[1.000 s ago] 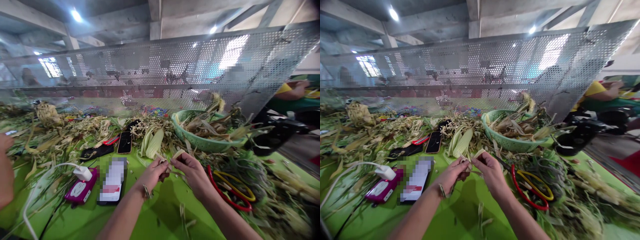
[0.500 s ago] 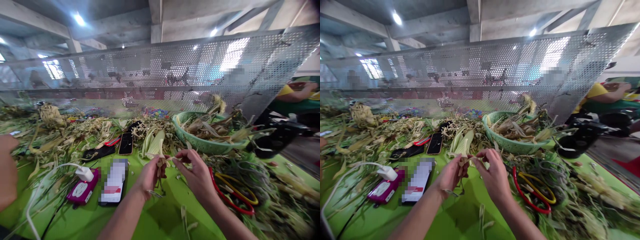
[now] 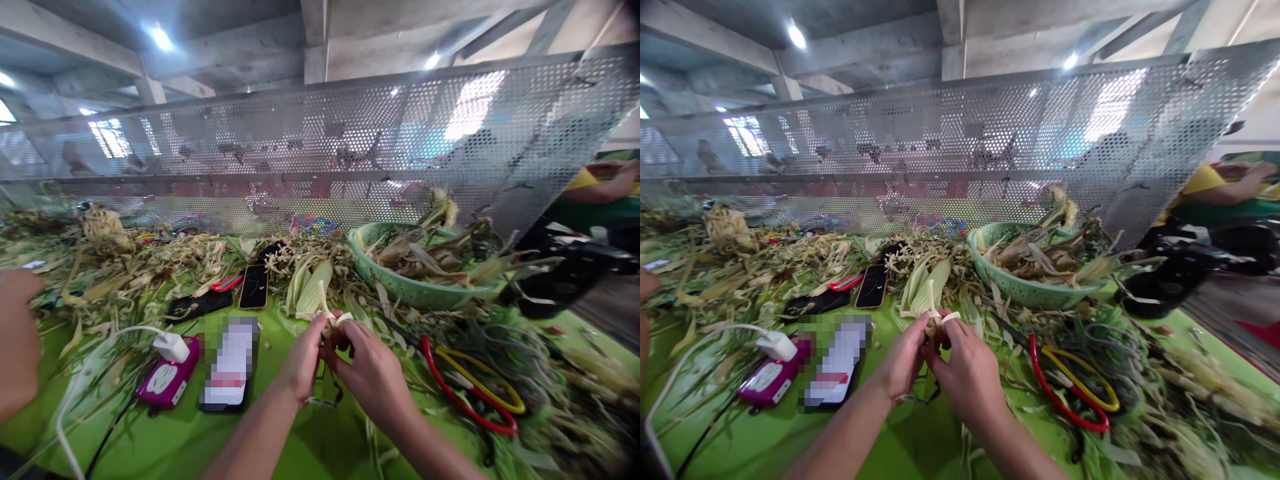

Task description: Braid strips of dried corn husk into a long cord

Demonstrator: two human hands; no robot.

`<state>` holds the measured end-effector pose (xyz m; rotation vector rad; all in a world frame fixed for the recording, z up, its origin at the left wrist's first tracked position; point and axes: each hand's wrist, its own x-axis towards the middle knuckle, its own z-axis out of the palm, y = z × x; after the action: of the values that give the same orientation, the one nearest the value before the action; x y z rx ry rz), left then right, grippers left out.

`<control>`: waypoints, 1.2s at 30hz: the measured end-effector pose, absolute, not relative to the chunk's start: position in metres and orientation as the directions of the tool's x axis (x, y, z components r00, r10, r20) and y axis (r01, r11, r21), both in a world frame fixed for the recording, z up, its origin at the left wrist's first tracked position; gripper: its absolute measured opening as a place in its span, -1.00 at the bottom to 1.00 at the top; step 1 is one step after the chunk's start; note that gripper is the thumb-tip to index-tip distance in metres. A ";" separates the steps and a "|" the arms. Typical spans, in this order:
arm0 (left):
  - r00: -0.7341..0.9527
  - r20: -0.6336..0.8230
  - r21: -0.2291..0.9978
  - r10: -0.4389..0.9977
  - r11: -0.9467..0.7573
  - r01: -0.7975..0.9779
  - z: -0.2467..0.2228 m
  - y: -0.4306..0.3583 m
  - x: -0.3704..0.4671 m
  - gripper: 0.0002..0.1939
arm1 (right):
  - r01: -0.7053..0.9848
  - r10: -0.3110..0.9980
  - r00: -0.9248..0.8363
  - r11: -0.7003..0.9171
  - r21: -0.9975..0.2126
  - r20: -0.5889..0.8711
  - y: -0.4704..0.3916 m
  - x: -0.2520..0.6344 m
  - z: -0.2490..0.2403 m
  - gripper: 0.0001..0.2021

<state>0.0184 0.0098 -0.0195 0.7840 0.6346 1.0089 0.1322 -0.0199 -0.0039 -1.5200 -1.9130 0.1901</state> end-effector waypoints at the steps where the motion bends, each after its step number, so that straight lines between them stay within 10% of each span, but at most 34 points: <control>1: 0.402 -0.098 0.822 0.911 0.301 -0.483 -0.019 0.010 0.018 -0.48 | 0.814 0.906 -0.086 0.303 -0.495 0.414 -0.019 0.133 -0.005 -0.91; 10: 0.438 -0.068 0.891 0.897 0.252 -0.378 -0.013 0.009 0.012 -0.56 | 0.760 0.943 -0.032 0.238 -0.604 0.332 -0.013 0.143 -0.001 -0.93; 21: 0.327 -0.041 0.892 0.944 0.182 -0.413 -0.013 0.022 0.006 -0.60 | 0.304 0.978 -0.064 0.209 -0.929 0.199 -0.005 0.151 0.002 -0.93; 36: 0.140 -0.074 0.877 0.987 0.131 -0.462 -0.013 0.028 0.003 -0.62 | 0.314 0.960 -0.124 0.279 -0.907 0.252 -0.012 0.158 0.020 -0.77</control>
<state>0.0035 0.0284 -0.0134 0.8265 0.8130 1.2410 0.1580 -0.0115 0.0204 -1.1923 -1.6289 0.8810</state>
